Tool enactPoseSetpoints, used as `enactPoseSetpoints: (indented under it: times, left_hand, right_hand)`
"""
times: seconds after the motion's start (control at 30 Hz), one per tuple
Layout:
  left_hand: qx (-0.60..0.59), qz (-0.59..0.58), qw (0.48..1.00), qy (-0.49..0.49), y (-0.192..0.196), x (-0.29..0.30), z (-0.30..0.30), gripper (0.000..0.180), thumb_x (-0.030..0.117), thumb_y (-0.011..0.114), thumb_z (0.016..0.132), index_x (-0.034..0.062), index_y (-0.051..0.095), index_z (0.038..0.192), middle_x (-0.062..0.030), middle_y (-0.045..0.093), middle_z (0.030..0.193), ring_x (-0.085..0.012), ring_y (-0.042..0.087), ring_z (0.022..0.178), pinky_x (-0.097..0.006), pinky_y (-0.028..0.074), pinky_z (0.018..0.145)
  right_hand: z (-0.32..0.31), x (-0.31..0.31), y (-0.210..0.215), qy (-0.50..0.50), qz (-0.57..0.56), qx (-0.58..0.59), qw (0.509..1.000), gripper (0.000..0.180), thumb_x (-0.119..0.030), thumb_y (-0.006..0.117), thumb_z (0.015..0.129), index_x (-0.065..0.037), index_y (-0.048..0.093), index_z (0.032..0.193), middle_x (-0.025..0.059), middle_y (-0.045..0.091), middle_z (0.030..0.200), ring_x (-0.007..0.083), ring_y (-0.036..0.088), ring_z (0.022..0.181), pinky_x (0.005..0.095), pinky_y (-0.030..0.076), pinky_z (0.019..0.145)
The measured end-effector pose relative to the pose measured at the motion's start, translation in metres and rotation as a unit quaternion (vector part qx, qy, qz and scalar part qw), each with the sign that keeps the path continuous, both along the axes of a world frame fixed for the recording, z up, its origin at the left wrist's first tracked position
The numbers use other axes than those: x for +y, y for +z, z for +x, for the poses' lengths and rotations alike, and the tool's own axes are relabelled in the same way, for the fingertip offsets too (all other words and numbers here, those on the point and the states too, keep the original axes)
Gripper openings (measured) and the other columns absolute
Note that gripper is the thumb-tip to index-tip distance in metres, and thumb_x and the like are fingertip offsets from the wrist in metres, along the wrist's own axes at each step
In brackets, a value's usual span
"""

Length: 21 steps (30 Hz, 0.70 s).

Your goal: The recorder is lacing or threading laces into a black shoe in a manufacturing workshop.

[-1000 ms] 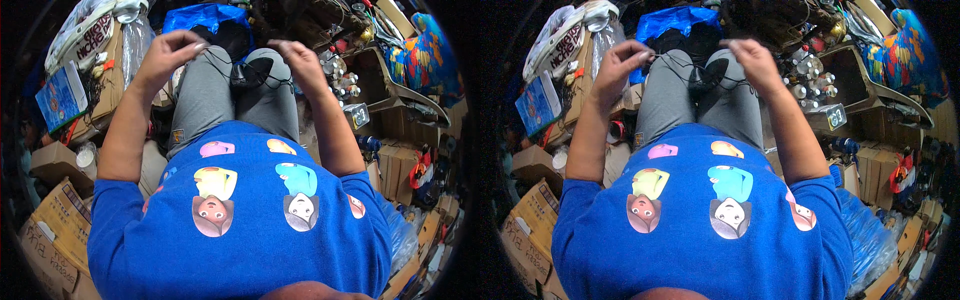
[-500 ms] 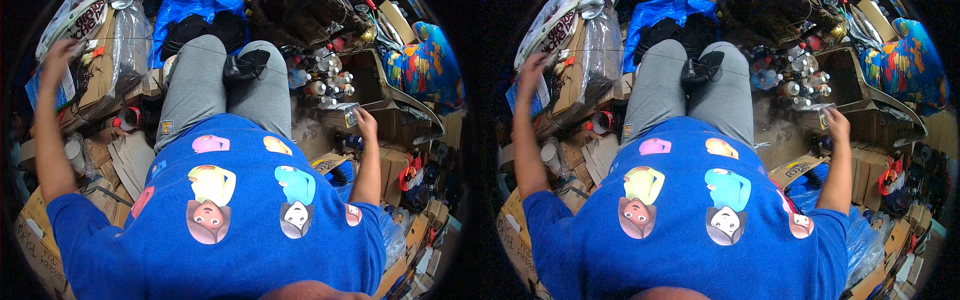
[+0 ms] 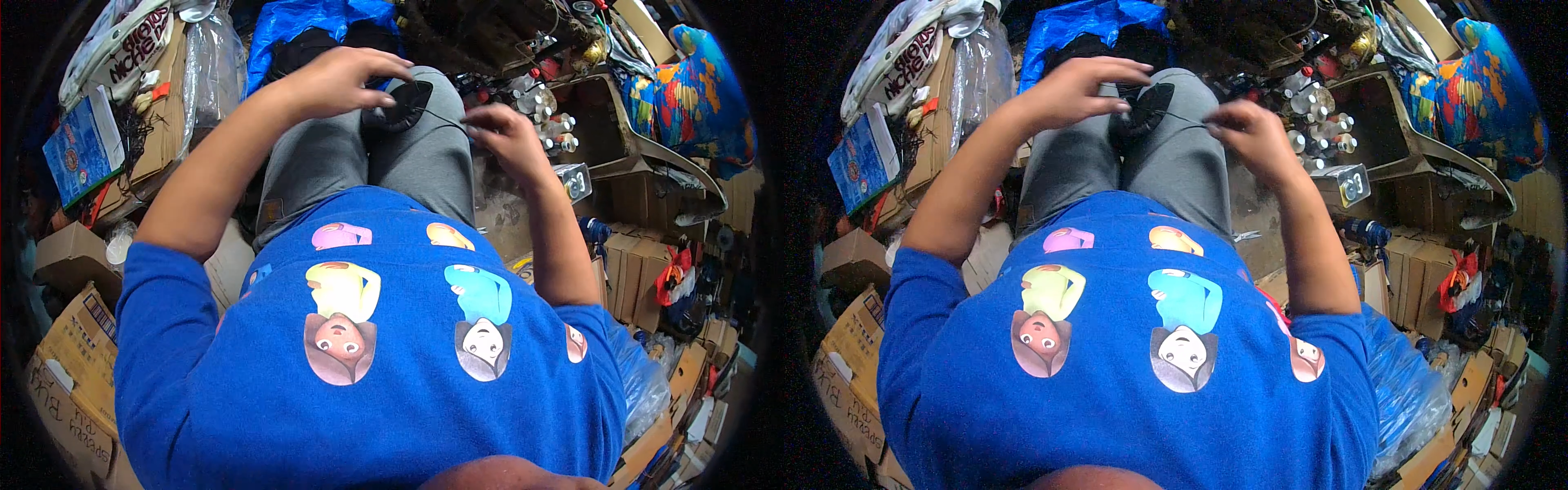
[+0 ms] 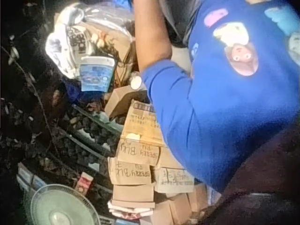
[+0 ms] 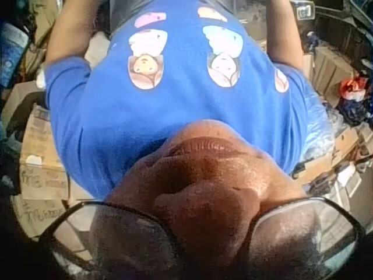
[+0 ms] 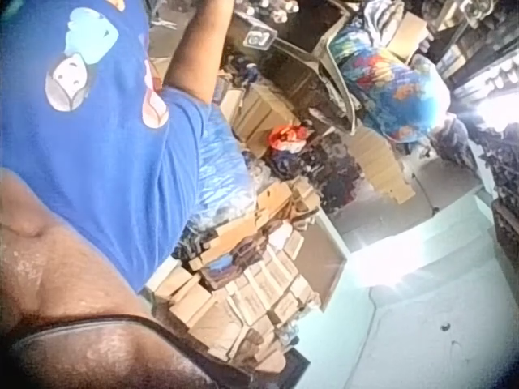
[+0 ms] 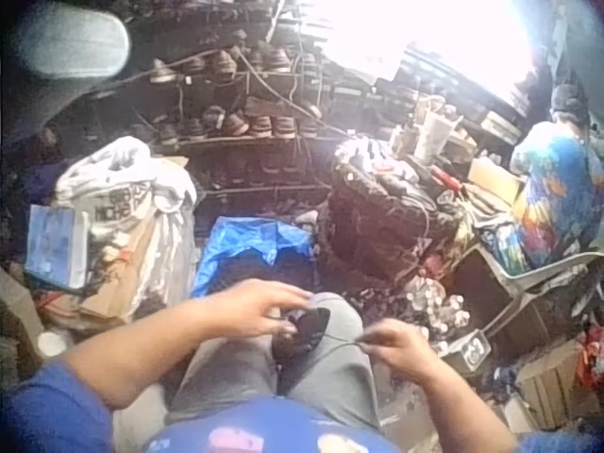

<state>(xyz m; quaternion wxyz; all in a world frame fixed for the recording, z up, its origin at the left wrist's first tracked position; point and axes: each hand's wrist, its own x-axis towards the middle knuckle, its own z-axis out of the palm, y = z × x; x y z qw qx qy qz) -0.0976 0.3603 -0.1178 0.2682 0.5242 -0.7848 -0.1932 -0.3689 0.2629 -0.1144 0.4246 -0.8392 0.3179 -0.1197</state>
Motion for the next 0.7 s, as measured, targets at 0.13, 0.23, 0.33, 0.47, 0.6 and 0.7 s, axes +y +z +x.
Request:
enactPoseSetpoints:
  times: [0.13,0.23,0.33,0.47,0.6,0.7]
  left_hand:
    - [0.053,0.075,0.996,0.000,-0.008,-0.036,-0.017,0.033,0.014,0.068,0.075,0.0058,0.061,0.106,-0.0115,0.059,0.108,-0.0254,0.055,0.102,-0.035,0.043,0.088]
    - [0.007,0.143,0.989,-0.038,-0.010,-0.045,-0.014,0.025,0.016,0.068,0.075,0.0043,0.063,0.097,-0.0095,0.057,0.093,-0.0236,0.055,0.089,-0.034,0.044,0.081]
    - [0.042,0.126,0.990,-0.053,-0.015,-0.048,-0.016,0.022,0.018,0.069,0.075,0.0042,0.064,0.092,-0.0079,0.053,0.088,-0.0208,0.053,0.085,-0.033,0.044,0.076]
    - [0.110,0.238,0.963,-0.060,-0.018,-0.051,-0.017,0.021,0.017,0.068,0.076,0.0036,0.064,0.092,-0.0041,0.057,0.084,-0.0152,0.053,0.080,-0.030,0.043,0.073]
    - [0.137,0.258,0.953,-0.081,-0.014,-0.050,-0.017,0.022,0.016,0.066,0.078,0.0022,0.064,0.094,-0.0025,0.063,0.085,-0.0120,0.055,0.078,-0.028,0.044,0.076]
    - [0.214,0.275,0.931,-0.105,-0.028,-0.050,-0.016,0.025,0.015,0.064,0.079,0.0029,0.065,0.101,-0.0049,0.065,0.090,-0.0128,0.056,0.085,-0.028,0.043,0.082]
  right_hand:
    - [0.035,-0.014,-0.002,0.041,-0.142,-0.021,0.989,0.017,-0.007,0.068,0.072,-0.009,0.069,0.089,0.0088,0.062,0.086,0.0235,0.063,0.079,0.0315,0.049,0.070]
    - [0.041,-0.020,-0.007,0.057,-0.121,-0.026,0.991,0.017,-0.007,0.068,0.071,-0.012,0.069,0.087,0.0085,0.061,0.084,0.0245,0.063,0.080,0.0321,0.049,0.070]
    - [0.042,-0.019,-0.004,0.086,-0.133,0.022,0.987,0.016,-0.007,0.068,0.071,-0.012,0.069,0.086,0.0084,0.060,0.082,0.0241,0.062,0.079,0.0313,0.049,0.070]
    - [0.042,-0.015,-0.010,0.087,-0.111,0.008,0.990,0.014,-0.008,0.069,0.072,-0.012,0.069,0.086,0.0071,0.061,0.081,0.0198,0.062,0.077,0.0295,0.049,0.068]
    - [0.038,-0.007,-0.029,0.043,-0.028,-0.058,0.997,0.013,-0.007,0.071,0.071,-0.009,0.068,0.084,0.0058,0.061,0.078,0.0137,0.061,0.073,0.0257,0.048,0.066]
    - [0.034,0.005,-0.039,-0.004,0.046,-0.115,0.992,0.015,-0.003,0.072,0.070,-0.005,0.066,0.084,0.0053,0.060,0.076,0.0115,0.058,0.069,0.0223,0.046,0.064]
